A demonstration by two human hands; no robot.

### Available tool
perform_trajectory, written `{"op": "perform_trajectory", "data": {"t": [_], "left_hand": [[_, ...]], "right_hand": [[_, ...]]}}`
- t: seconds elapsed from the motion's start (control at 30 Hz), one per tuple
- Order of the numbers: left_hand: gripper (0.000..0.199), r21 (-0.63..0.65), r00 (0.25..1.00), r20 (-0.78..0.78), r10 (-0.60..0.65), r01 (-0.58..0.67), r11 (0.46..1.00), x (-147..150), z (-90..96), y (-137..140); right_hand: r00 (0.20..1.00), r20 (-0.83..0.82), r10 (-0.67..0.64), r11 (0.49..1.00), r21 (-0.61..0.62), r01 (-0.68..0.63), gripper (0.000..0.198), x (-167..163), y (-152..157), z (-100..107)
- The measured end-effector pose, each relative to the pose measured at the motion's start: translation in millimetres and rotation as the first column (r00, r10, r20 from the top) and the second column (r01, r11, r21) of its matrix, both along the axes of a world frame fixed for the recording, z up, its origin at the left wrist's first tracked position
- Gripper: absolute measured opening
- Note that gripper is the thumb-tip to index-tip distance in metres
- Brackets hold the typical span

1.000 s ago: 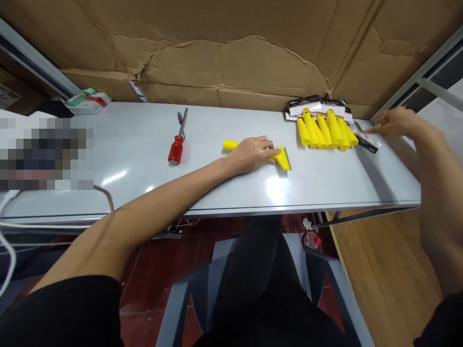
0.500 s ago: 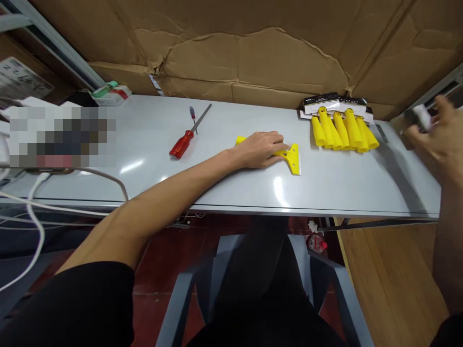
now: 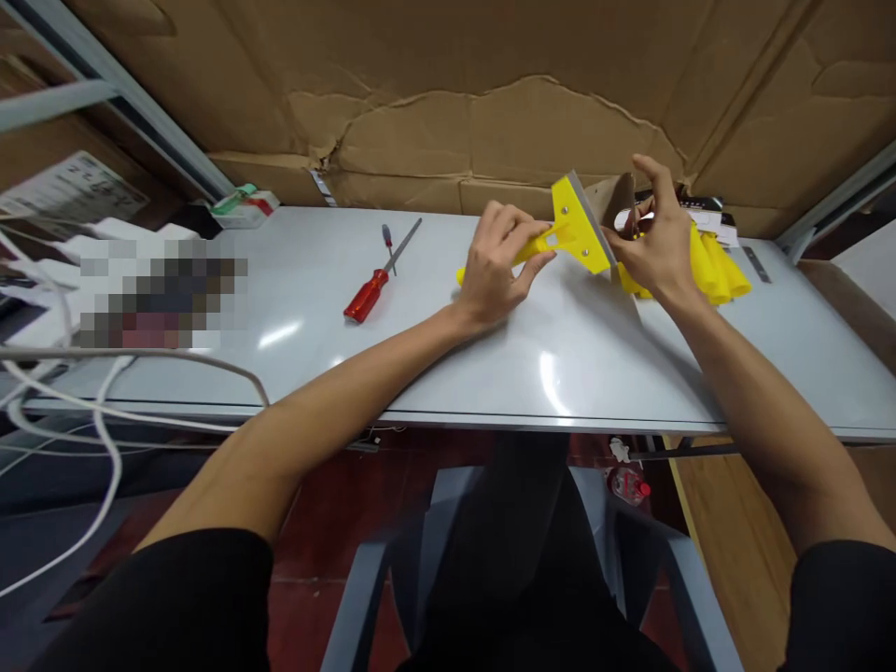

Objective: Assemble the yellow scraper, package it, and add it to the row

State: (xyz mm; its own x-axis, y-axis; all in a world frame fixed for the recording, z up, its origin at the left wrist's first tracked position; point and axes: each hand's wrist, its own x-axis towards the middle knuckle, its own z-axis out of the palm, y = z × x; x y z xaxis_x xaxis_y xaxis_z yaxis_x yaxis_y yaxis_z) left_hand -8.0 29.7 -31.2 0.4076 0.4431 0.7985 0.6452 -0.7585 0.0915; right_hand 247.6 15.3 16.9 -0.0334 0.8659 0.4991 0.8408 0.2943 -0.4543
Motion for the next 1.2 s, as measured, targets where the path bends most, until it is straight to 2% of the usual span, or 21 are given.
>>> {"op": "perform_trajectory", "data": {"t": [0.1,0.2,0.27,0.33,0.43,0.53,0.63,0.8,0.9,0.97,1.07,1.2], "left_hand": [[0.046,-0.045,0.997,0.081,0.007,-0.004,0.999,2.0,11.7,-5.6],[0.052,-0.149,0.969,0.243,-0.041,0.079,0.986,3.1,23.6,-7.5],[0.055,-0.204,0.904,0.419,-0.084,0.184,0.962,3.3,27.9,-4.4],[0.055,-0.200,0.810,0.564,-0.159,0.321,0.926,4.2,27.5,1.5],[0.056,-0.147,0.663,0.696,-0.276,0.509,0.848,7.5,20.7,9.5],[0.060,-0.141,0.562,0.772,-0.296,0.606,0.782,10.3,15.3,10.3],[0.058,-0.165,0.558,0.778,-0.289,0.625,0.763,9.3,17.1,7.5],[0.056,-0.198,0.599,0.755,-0.268,0.597,0.777,4.1,23.2,5.1],[0.054,-0.199,0.608,0.735,-0.299,0.615,0.763,4.5,23.2,0.9],[0.051,-0.187,0.598,0.729,-0.334,0.642,0.743,5.4,23.8,-1.4],[0.053,-0.178,0.550,0.758,-0.349,0.691,0.701,4.4,27.3,0.5],[0.063,-0.242,0.508,0.813,-0.285,0.740,0.628,1.9,29.5,6.2]], "right_hand": [[0.995,-0.102,-0.021,1.000,0.001,0.021,0.078,-9.4,-5.1,-16.3],[0.994,-0.105,0.043,0.996,-0.067,-0.051,0.074,-27.9,-12.5,-27.2],[0.987,-0.142,0.081,0.989,-0.113,-0.097,0.070,-36.9,-16.3,-32.2],[0.954,-0.272,0.129,0.970,-0.164,-0.178,0.068,-40.1,-20.0,-34.1],[0.795,-0.574,0.195,0.905,-0.207,-0.371,0.076,-38.6,-27.8,-30.5],[0.615,-0.769,0.177,0.820,-0.231,-0.524,0.084,-37.3,-37.7,-22.6],[0.502,-0.856,0.123,0.766,-0.240,-0.597,0.076,-37.2,-43.4,-15.3],[0.329,-0.940,0.087,0.718,-0.170,-0.675,0.075,-34.6,-41.3,-12.5],[0.319,-0.943,0.093,0.702,-0.165,-0.693,0.077,-33.3,-38.6,-18.2],[0.355,-0.927,0.123,0.725,-0.160,-0.670,0.079,-32.4,-37.2,-23.5],[0.429,-0.891,0.152,0.748,-0.180,-0.639,0.094,-31.0,-36.3,-28.9],[0.454,-0.863,0.223,0.716,-0.171,-0.677,0.104,-34.7,-40.0,-28.2]]}}
